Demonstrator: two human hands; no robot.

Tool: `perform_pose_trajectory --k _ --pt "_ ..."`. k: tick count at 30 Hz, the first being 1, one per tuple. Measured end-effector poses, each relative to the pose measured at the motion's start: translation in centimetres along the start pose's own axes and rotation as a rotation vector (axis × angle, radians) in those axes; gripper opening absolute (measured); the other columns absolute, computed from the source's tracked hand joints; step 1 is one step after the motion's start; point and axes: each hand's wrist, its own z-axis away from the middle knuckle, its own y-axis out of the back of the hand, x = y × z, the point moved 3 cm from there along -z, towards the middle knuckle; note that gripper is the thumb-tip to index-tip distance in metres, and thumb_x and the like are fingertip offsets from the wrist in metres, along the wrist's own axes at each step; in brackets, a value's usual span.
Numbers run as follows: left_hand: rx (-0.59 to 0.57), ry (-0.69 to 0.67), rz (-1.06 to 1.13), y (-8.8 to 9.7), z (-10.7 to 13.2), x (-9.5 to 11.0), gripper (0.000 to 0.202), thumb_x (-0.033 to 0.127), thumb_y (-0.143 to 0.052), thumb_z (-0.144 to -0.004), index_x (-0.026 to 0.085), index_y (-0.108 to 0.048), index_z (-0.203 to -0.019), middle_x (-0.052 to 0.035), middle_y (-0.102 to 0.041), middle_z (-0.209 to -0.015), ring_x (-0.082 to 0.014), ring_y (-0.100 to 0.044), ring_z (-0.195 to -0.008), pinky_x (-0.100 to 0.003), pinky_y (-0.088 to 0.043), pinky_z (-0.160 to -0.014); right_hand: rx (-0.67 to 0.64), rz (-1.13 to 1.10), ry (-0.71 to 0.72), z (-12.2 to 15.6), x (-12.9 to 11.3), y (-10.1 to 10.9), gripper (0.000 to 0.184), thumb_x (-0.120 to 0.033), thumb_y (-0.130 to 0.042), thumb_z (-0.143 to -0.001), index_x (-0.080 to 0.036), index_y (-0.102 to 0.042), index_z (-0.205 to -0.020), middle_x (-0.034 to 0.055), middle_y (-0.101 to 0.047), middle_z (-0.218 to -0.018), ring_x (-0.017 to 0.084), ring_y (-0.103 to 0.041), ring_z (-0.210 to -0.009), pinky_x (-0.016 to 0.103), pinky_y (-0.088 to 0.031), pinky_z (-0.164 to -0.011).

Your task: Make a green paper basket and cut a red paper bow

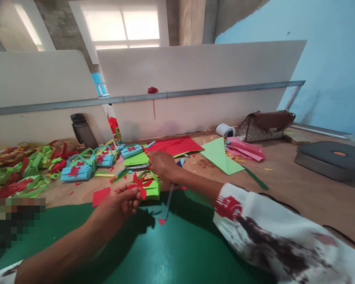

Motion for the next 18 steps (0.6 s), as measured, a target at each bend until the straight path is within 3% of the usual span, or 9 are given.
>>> perform_pose_trajectory --k 2,3,5,8,10,14,18 --pt "-0.010 0.008 0.021 0.1 0.2 0.0 0.016 0.017 -0.069 -0.069 0.015 -0.053 -0.069 0.0023 -0.059 -0.059 -0.0055 -0.050 -0.046 -0.016 -0.038 -0.044 -0.006 -0.168 0.016 2.5 -0.3 0.3 0.029 -0.035 -0.040 -0.094 -0.013 -0.059 -0.099 0.0050 -0.063 -0.094 0.016 -0.062 -0.083 0.035 -0.051 -0.074" --pt "-0.016 0.011 0.030 0.1 0.3 -0.1 0.016 0.016 -0.068 -0.070 0.015 -0.053 -0.070 0.0022 -0.060 -0.059 -0.0057 -0.050 -0.047 -0.016 -0.039 -0.044 -0.021 -0.253 0.014 3.9 -0.5 0.3 0.040 -0.038 -0.029 -0.097 -0.012 -0.059 -0.090 0.0042 -0.064 -0.083 0.014 -0.063 -0.076 0.030 -0.051 -0.070" --pt "-0.026 0.015 0.038 0.2 0.6 -0.1 0.015 0.015 -0.067 -0.071 0.015 -0.053 -0.072 0.0013 -0.061 -0.061 -0.0062 -0.052 -0.047 -0.016 -0.040 -0.044 -0.070 -0.411 0.001 6.4 -0.7 0.0 0.050 -0.046 -0.024 -0.095 -0.013 -0.058 -0.081 0.0032 -0.063 -0.073 0.012 -0.063 -0.066 0.023 -0.050 -0.061" --pt "-0.038 0.031 0.024 0.0 1.4 -0.4 0.010 0.014 -0.065 -0.074 0.014 -0.055 -0.075 -0.0004 -0.063 -0.065 -0.0069 -0.054 -0.050 -0.016 -0.042 -0.045 -0.120 -0.580 -0.037 9.0 -1.3 -0.5 0.040 -0.048 -0.043 -0.087 -0.014 -0.058 -0.073 0.0009 -0.061 -0.066 0.011 -0.059 -0.060 0.019 -0.045 -0.051" --pt "-0.043 0.051 0.000 -0.3 2.1 -0.6 0.008 0.015 -0.063 -0.075 0.013 -0.056 -0.076 -0.0013 -0.064 -0.066 -0.0072 -0.055 -0.051 -0.016 -0.043 -0.046 -0.131 -0.654 -0.061 9.9 -1.8 -0.8 0.029 -0.040 -0.052 -0.082 -0.015 -0.059 -0.071 -0.0017 -0.058 -0.062 0.009 -0.055 -0.056 0.018 -0.042 -0.049" --pt "-0.038 0.094 -0.062 -0.4 3.6 -1.3 0.008 0.019 -0.061 -0.078 0.014 -0.055 -0.076 -0.0036 -0.065 -0.069 -0.0088 -0.056 -0.050 -0.018 -0.043 -0.045 -0.160 -0.749 -0.125 10.2 -2.2 -1.3 0.020 -0.023 -0.051 -0.077 -0.016 -0.053 -0.058 -0.0057 -0.049 -0.048 0.006 -0.046 -0.044 0.018 -0.036 -0.043" --pt "0.008 0.099 -0.160 0.8 4.8 -1.4 0.018 0.032 -0.057 -0.081 0.017 -0.052 -0.074 -0.0024 -0.062 -0.060 -0.0093 -0.051 -0.044 -0.018 -0.037 -0.041 -0.248 -0.790 -0.229 10.8 -2.3 -2.0 0.022 -0.018 -0.051 -0.073 -0.018 -0.045 -0.052 -0.0075 -0.044 -0.041 0.005 -0.039 -0.036 0.017 -0.030 -0.038"
